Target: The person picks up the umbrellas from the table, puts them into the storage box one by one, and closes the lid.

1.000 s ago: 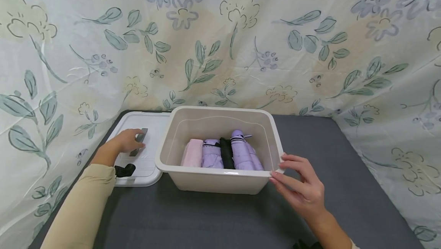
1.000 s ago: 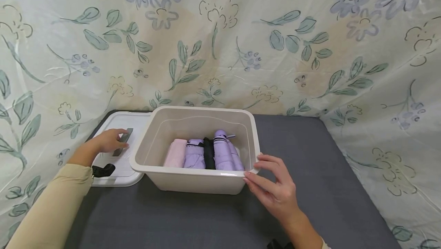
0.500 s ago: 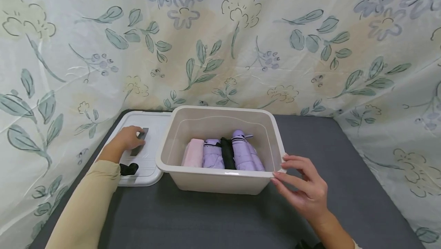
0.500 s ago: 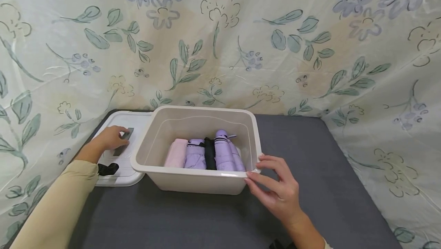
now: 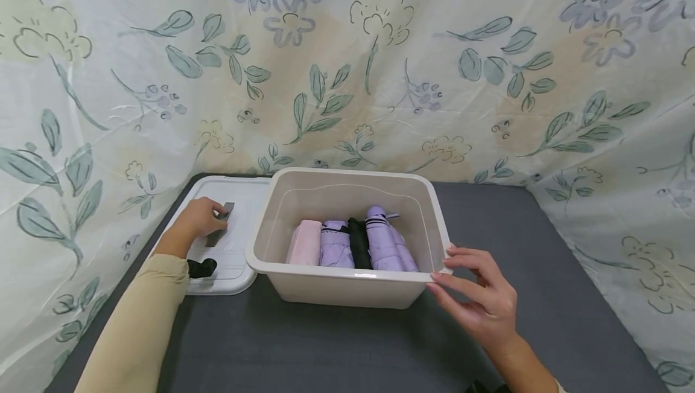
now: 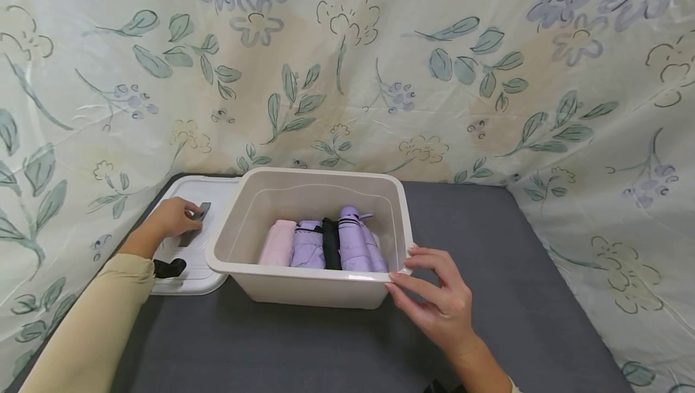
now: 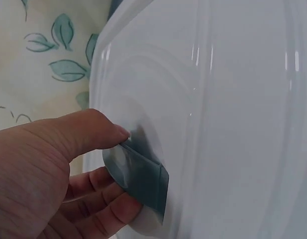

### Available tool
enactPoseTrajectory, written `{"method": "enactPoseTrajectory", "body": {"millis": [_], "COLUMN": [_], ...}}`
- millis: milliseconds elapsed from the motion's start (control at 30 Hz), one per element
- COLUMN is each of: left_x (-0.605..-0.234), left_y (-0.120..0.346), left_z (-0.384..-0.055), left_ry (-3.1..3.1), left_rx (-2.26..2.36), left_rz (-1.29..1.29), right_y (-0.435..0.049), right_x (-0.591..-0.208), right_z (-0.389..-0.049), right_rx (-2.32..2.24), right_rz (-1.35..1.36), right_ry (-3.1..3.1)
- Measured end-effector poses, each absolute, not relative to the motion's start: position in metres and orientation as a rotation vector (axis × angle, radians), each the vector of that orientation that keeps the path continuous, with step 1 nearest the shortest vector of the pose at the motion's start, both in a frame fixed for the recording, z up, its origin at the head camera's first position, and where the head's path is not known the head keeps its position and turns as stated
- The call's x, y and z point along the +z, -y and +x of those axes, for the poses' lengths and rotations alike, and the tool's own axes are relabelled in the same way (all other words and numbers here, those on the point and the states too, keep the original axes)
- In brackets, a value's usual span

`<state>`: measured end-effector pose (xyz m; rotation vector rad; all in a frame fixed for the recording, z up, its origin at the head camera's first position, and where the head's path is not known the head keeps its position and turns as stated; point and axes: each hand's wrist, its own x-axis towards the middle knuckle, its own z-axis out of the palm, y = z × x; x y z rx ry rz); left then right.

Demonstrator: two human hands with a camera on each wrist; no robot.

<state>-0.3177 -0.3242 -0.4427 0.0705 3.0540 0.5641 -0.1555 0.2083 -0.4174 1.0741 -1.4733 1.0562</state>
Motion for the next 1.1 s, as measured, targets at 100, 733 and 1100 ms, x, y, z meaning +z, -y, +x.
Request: {"method": "enactPoseTrajectory", "body": {"millis": [100,733,1100], "left_x": [-0.442,-0.446,-0.440], "left_y": [0.327,0.345,0.351], "left_z": [-0.318,-0.315,-0.311], "left_ry": [-2.990,-2.781,-2.746], "left_rx": [0.614,0.913,0.959], "left_rz": [0.024,0.025,0.078], "right_y": [-0.208,-0.211,-0.213], "right_x": [-0.417,-0.418,-0.422], "right_z": [-0.156,-0.153,-0.152], "right_rx": [1.070,1.130,1.101], "right_rz": [1.075,1.110,1.083], "right_ry": [1.469,1.469,1.506]}}
